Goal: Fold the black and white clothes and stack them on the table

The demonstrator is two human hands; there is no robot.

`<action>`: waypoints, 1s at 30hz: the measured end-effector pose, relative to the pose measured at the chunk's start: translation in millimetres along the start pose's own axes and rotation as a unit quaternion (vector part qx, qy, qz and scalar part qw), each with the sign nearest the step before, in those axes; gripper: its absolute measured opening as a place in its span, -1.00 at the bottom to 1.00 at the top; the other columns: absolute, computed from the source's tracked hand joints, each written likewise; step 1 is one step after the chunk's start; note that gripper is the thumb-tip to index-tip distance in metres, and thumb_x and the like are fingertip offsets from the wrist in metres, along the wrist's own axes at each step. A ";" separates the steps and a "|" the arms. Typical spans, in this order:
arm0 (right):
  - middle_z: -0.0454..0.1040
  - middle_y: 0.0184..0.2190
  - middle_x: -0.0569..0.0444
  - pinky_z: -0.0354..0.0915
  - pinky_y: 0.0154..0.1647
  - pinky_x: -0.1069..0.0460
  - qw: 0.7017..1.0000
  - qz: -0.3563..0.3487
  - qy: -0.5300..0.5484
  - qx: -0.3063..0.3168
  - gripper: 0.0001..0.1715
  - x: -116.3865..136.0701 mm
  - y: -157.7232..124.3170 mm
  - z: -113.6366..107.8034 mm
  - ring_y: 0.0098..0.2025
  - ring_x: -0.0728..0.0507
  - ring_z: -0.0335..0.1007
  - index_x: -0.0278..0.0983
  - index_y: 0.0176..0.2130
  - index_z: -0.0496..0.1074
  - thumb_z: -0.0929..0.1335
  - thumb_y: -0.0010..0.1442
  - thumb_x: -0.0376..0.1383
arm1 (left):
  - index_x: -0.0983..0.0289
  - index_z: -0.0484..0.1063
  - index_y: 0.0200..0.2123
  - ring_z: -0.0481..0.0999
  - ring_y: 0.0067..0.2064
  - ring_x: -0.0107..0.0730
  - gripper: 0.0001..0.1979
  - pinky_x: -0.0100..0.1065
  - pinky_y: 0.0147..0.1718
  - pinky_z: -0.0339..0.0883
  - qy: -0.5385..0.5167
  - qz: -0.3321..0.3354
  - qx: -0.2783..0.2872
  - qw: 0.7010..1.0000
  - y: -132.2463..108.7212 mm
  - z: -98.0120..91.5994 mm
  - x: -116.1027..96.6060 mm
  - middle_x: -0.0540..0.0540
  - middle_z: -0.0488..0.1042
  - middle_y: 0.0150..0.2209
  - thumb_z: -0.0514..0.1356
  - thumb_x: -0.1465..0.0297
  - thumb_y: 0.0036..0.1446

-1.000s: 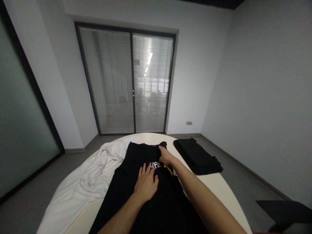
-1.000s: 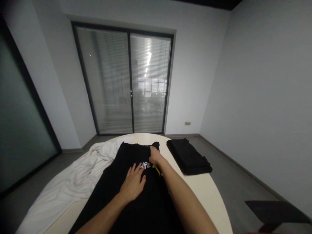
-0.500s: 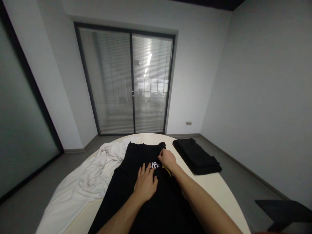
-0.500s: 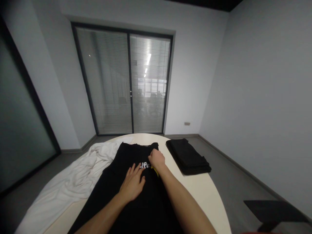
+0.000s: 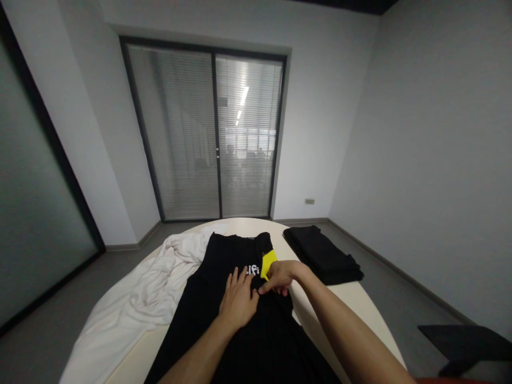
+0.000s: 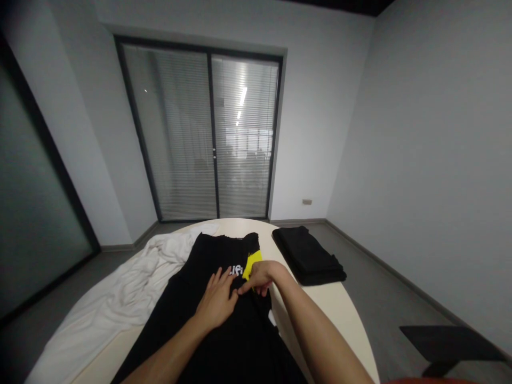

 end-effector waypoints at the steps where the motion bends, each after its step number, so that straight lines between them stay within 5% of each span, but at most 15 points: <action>1: 0.49 -0.53 0.10 0.27 -0.52 0.13 1.000 -0.005 0.000 0.022 -0.47 -1.2 -4.8 0.1 -0.58 -0.01 0.41 -0.34 -0.48 0.40 0.51 -0.07 0.06 | 0.28 0.29 0.26 -0.04 0.41 0.03 -0.45 0.00 0.36 -0.14 -0.002 -0.001 -0.001 1.000 0.1 0.5 0.2 0.11 0.10 0.39 0.00 0.31 0.22; 7: 0.52 -0.51 0.14 0.20 -0.53 0.20 0.985 -0.121 0.119 0.028 -0.61 -9.9 -19.1 0.0 -0.57 0.05 0.44 -0.31 -0.41 0.33 0.42 0.13 -0.06 | 0.27 0.30 0.22 0.00 0.40 0.01 -0.49 0.00 0.34 -0.13 -0.032 -0.001 -0.019 0.999 1.2 4.6 2.7 0.13 0.15 0.37 0.05 0.35 0.20; 11: 0.56 -0.40 0.09 0.25 -0.50 0.19 0.969 -0.164 0.182 0.039 -0.54 -14.8 -18.0 10.5 -0.51 0.04 0.48 -0.30 -0.31 0.35 0.42 0.11 0.04 | 0.27 0.38 0.04 0.29 0.25 -0.13 -0.64 -0.12 0.25 0.07 -0.095 -0.017 -0.066 0.993 3.1 2.2 4.8 0.18 0.43 0.12 0.08 0.46 0.16; 15: 0.53 -0.41 0.13 0.19 -0.53 0.20 0.982 -0.124 0.127 0.060 -0.47 -15.7 -22.3 22.9 -0.51 0.05 0.45 -0.31 -0.31 0.43 0.50 -0.04 0.06 | 0.23 0.38 -0.14 0.46 0.01 -0.27 -0.78 -0.28 0.05 0.28 -0.115 -0.024 -0.082 0.990 3.2 -2.1 5.4 0.12 0.49 -0.09 0.07 0.53 0.16; 20: 0.42 -0.58 0.21 0.23 -0.51 0.16 0.993 -0.112 0.006 0.032 -0.55 -6.6 -40.1 28.5 -0.56 0.04 0.30 -0.30 -0.43 0.51 0.55 -0.14 0.00 | 0.23 0.41 -0.14 0.46 -0.01 -0.27 -0.77 -0.27 0.06 0.28 -0.129 -0.006 -0.090 0.987 1.5 -3.9 4.5 0.10 0.50 -0.12 0.09 0.55 0.16; 25: 0.39 -0.62 0.24 0.22 -0.50 0.15 0.991 -0.107 -0.068 0.034 -0.81 3.6 -50.3 38.4 -0.60 0.04 0.28 -0.28 -0.44 0.53 0.50 -0.02 -0.20 | 0.12 0.32 0.21 0.37 0.14 -0.30 -0.52 -0.23 0.20 0.16 -0.125 0.090 -0.057 0.986 -0.1 -6.2 1.9 0.07 0.47 0.08 0.06 0.50 0.23; 30: 0.49 -0.52 0.15 0.22 -0.52 0.16 0.985 -0.158 -0.032 -0.059 -0.85 -2.3 -43.2 36.8 -0.59 0.02 0.36 -0.30 -0.32 0.53 0.37 0.11 -0.29 | 0.14 0.47 0.08 0.35 0.17 -0.26 -0.59 -0.18 0.25 0.11 -0.087 0.097 -0.029 0.991 -1.8 -9.2 -3.9 0.07 0.48 0.08 -0.01 0.47 0.27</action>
Point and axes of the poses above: each hand's wrist, its own y-axis towards the middle knuckle, its own z-axis out of the palm, x = y × z, the point moved 1 cm from there along y, towards the middle knuckle
